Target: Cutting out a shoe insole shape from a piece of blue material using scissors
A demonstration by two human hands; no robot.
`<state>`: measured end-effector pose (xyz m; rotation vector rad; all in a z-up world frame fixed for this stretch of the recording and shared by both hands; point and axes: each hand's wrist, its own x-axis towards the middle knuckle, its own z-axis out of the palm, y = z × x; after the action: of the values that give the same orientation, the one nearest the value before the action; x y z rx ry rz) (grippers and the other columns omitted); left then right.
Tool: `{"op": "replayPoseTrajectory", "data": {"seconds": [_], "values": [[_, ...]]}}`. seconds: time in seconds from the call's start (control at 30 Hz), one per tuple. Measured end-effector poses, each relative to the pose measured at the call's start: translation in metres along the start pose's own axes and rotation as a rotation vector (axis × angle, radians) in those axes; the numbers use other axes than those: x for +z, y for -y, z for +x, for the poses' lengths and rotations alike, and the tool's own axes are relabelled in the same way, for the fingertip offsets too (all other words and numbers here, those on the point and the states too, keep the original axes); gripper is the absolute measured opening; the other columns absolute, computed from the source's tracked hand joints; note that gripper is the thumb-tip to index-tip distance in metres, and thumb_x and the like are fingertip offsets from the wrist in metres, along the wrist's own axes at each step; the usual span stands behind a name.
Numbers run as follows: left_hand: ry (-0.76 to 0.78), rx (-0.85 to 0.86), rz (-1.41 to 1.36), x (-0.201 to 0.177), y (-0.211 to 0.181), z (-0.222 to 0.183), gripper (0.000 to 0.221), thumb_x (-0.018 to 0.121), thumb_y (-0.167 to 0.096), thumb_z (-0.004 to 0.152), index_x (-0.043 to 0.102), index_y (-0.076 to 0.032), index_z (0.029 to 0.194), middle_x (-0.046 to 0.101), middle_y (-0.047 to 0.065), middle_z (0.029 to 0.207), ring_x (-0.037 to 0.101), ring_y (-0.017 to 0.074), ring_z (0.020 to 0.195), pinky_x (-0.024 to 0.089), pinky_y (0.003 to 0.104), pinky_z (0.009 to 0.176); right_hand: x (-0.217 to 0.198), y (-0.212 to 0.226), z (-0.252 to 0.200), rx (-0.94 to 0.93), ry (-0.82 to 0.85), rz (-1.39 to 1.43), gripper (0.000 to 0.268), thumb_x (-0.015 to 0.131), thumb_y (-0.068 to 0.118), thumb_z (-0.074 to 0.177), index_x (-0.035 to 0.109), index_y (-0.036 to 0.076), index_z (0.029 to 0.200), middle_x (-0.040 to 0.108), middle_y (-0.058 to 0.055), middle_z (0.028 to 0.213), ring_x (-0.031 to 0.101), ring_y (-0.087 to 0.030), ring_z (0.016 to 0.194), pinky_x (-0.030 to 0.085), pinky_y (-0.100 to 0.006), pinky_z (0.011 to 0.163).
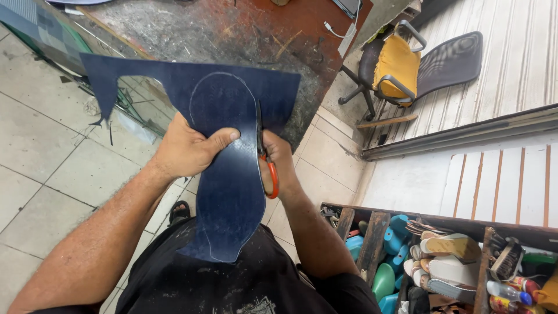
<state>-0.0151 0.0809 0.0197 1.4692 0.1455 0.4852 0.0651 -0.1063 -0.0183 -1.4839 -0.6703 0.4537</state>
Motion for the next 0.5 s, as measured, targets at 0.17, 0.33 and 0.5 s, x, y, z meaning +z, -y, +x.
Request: {"op": "replayPoseTrajectory", "data": {"seconds": [0.17, 0.33, 0.5], "values": [[0.024, 0.007, -0.024, -0.018, 0.0, 0.008, 0.016, 0.085, -0.004, 0.087, 0.073, -0.003, 0.097, 0.074, 0.016, 0.086, 0.071, 0.0213, 0.084, 0.059, 0.041, 0.073, 0.023, 0.007, 0.006, -0.016, -0.061, 0.016, 0.009, 0.076, 0.007, 0.092, 0.068, 0.003, 0.09, 0.068, -0.004, 0.073, 0.056, -0.007, 0.073, 0.054, -0.026, 0.067], [0.048, 0.006, -0.016, -0.033, 0.0, 0.011, 0.015, 0.084, -0.004, 0.088, 0.073, -0.003, 0.097, 0.075, 0.017, 0.086, 0.072, 0.0218, 0.085, 0.059, 0.041, 0.071, 0.041, 0.004, 0.014, -0.035, -0.119, -0.042, 0.012, 0.067, -0.003, 0.094, 0.066, 0.003, 0.084, 0.065, -0.004, 0.068, 0.055, -0.008, 0.075, 0.051, -0.024, 0.063], [0.069, 0.045, -0.036, -0.035, 0.004, 0.016, 0.014, 0.083, -0.002, 0.087, 0.072, -0.003, 0.096, 0.074, 0.015, 0.085, 0.071, 0.0198, 0.083, 0.06, 0.039, 0.071, 0.032, -0.002, 0.027, -0.058, -0.098, 0.017, 0.01, 0.074, 0.006, 0.094, 0.066, 0.002, 0.089, 0.069, -0.009, 0.073, 0.058, -0.007, 0.076, 0.055, -0.027, 0.067]]}}
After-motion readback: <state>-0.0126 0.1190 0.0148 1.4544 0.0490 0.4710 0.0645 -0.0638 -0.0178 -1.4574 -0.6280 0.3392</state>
